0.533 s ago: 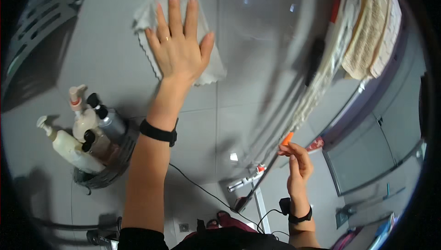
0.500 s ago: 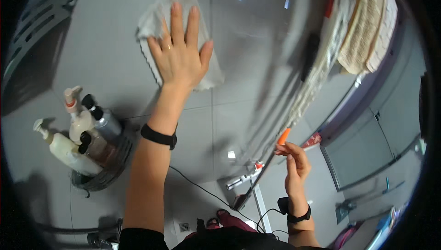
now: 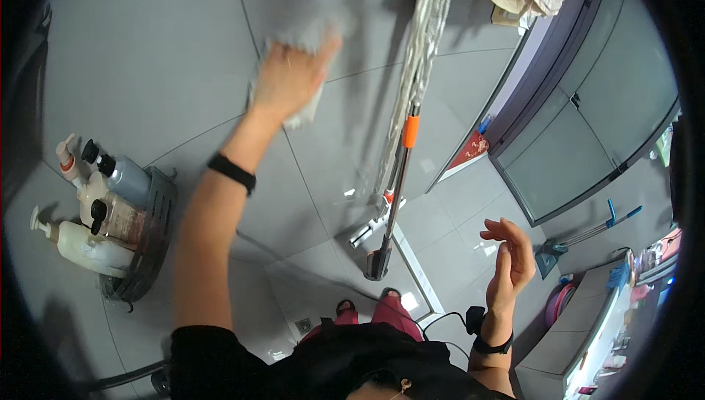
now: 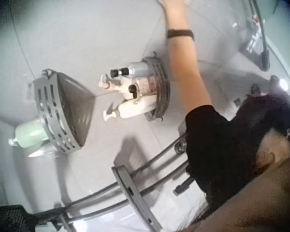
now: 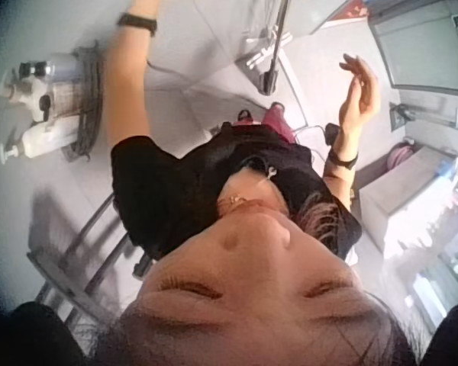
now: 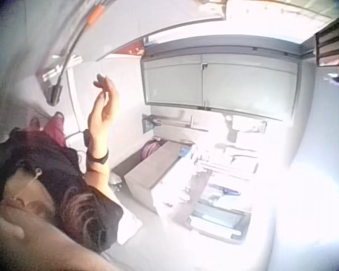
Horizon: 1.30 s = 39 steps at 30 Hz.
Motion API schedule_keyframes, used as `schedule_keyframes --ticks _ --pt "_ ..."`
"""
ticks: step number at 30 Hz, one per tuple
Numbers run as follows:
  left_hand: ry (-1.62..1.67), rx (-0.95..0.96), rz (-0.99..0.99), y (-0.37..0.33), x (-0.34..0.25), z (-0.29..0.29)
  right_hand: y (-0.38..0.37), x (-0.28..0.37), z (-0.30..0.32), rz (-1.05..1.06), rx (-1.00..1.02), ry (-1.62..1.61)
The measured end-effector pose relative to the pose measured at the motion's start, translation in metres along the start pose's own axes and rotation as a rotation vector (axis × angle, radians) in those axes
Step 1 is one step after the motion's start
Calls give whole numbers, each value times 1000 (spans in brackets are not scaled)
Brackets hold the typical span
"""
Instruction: Cleaning the tiles of a bathroom wall using a small white cloth.
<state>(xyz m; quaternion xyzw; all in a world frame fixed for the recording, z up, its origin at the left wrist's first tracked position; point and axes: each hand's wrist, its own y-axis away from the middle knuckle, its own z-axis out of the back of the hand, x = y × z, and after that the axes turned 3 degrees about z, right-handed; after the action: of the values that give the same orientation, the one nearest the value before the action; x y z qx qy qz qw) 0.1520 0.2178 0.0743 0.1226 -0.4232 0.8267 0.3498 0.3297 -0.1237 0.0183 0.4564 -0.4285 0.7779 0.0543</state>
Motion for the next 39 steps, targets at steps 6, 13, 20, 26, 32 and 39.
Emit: schedule_keyframes --ticks 6,13,20,26,32,39 --pt "28 -395 184 -86 25 58 2 -31 21 -1 -61 27" --pt "-40 -492 279 -68 -48 -20 -17 -80 73 -45 -89 69" --pt "1415 -8 583 11 -142 -212 -26 -124 123 -119 -102 112" --pt "280 318 -307 81 -215 -262 -29 -152 130 -165 -86 91" --pt "613 204 -58 57 -182 -207 -37 -144 120 -147 -100 104" --pt "613 -178 145 -73 -46 -60 -57 -137 96 -41 -144 55"
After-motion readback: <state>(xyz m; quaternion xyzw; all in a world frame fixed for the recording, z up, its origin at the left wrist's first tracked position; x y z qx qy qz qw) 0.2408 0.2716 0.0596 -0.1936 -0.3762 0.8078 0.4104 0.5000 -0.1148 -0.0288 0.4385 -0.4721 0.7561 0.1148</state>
